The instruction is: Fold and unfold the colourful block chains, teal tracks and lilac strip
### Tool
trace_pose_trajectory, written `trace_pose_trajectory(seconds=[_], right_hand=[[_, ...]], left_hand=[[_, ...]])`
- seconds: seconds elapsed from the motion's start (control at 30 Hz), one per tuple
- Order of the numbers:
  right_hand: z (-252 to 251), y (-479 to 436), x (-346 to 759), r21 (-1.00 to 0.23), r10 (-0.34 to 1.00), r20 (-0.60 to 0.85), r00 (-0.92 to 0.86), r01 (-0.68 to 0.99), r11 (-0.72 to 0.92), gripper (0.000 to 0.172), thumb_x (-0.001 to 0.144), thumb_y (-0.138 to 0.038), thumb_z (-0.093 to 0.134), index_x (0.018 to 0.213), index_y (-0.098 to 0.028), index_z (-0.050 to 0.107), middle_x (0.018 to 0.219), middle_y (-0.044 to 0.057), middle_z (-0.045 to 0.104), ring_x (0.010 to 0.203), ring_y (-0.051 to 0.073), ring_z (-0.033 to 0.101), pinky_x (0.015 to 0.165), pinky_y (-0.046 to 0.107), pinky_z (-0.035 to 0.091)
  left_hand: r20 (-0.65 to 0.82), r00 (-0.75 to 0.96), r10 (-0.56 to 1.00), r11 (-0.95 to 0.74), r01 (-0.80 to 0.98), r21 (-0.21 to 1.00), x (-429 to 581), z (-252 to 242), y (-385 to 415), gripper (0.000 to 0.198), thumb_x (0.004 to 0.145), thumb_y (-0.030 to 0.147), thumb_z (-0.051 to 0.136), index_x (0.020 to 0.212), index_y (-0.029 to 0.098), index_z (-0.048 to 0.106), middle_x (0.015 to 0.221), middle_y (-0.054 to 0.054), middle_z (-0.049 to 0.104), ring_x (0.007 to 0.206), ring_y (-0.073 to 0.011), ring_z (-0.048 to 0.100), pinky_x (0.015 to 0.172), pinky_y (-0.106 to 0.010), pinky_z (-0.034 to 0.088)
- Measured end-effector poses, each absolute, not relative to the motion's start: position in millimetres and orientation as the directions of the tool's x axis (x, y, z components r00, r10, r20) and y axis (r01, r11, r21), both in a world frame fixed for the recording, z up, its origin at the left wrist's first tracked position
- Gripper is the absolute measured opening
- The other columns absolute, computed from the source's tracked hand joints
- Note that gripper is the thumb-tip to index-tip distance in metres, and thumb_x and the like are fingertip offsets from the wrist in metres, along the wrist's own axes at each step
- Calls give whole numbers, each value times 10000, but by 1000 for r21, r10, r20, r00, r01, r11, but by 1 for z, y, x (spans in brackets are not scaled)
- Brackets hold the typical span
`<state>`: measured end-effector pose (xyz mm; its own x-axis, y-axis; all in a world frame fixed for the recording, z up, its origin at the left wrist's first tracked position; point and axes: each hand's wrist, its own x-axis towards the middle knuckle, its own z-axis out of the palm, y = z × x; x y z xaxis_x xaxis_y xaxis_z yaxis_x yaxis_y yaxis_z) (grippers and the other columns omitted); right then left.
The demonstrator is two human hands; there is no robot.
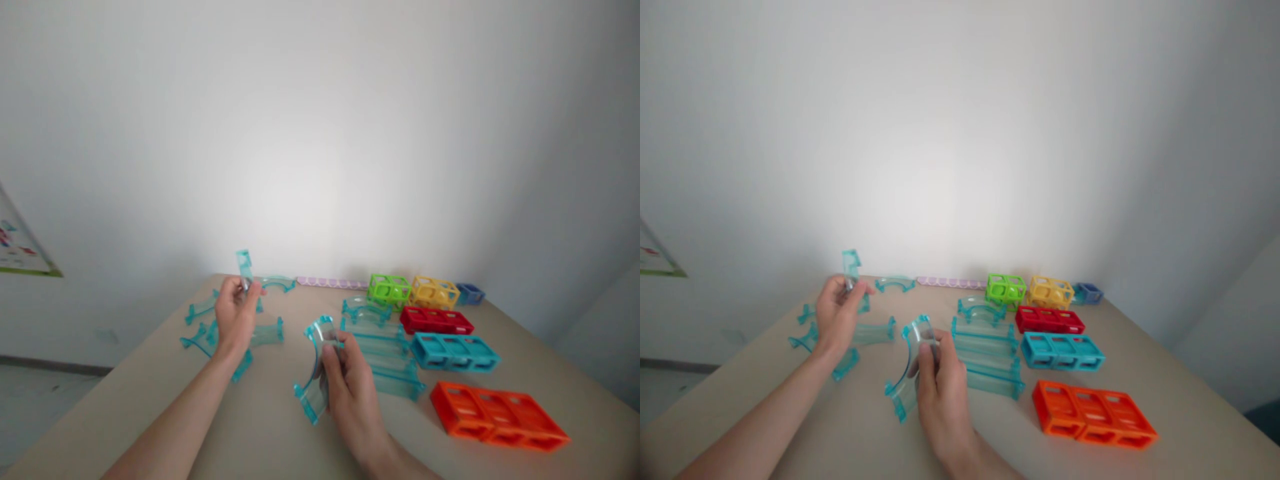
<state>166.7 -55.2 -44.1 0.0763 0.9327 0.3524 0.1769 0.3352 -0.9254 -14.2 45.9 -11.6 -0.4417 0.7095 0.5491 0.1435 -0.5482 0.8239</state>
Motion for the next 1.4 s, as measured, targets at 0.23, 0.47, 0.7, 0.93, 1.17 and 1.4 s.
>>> trace_pose_trajectory(seconds=[0.23,0.47,0.7,0.93,1.17,1.4], right_hand=[[-36,-50,165,-985,960,147,237,-55,164,312,890,-528,458,978,-230,445,577,-97,428,339,80,410,260,179,370],[-40,-44,166,-980,965,101,242,-141,137,346,858,-554,493,965,-228,447,593,-97,448,296,84,421,228,197,365],[-44,-41,166,-963,967,189,170,-160,216,270,891,-476,504,923,-207,509,584,-78,484,396,76,429,380,180,391],[-35,-52,177,-756,780,622,63,305,579,166,932,-222,492,953,-227,657,766,5,605,733,149,548,670,262,436],[-11,-67,182,-241,431,865,-255,543,804,441,831,21,496,1001,-333,698,1067,44,553,982,208,482,862,411,407],[-16,-66,179,-346,531,844,-78,678,649,482,832,-110,576,1244,-358,539,1385,78,357,1262,320,344,995,564,352]], left_hand=[[210,458,864,-79,-288,954,4,-15,26,217,748,316,685,807,109,710,812,-101,689,751,-209,635,756,-328,475],[129,771,624,-44,-131,990,5,-17,18,324,695,404,747,848,117,747,815,-92,669,774,-196,580,731,-294,437],[105,742,662,-53,-94,994,5,-17,18,387,712,489,701,686,103,703,687,-78,646,660,-166,577,655,-270,436],[-8,605,797,125,-153,980,6,-18,21,336,736,420,651,572,143,555,451,5,509,393,-103,442,411,-228,392],[-103,665,739,255,-135,958,10,-18,15,256,694,336,730,662,117,600,556,12,529,470,-74,457,426,-175,332],[-10,758,653,294,-240,925,9,-16,10,337,609,360,825,774,126,647,695,-34,605,631,-142,579,609,-256,460]])
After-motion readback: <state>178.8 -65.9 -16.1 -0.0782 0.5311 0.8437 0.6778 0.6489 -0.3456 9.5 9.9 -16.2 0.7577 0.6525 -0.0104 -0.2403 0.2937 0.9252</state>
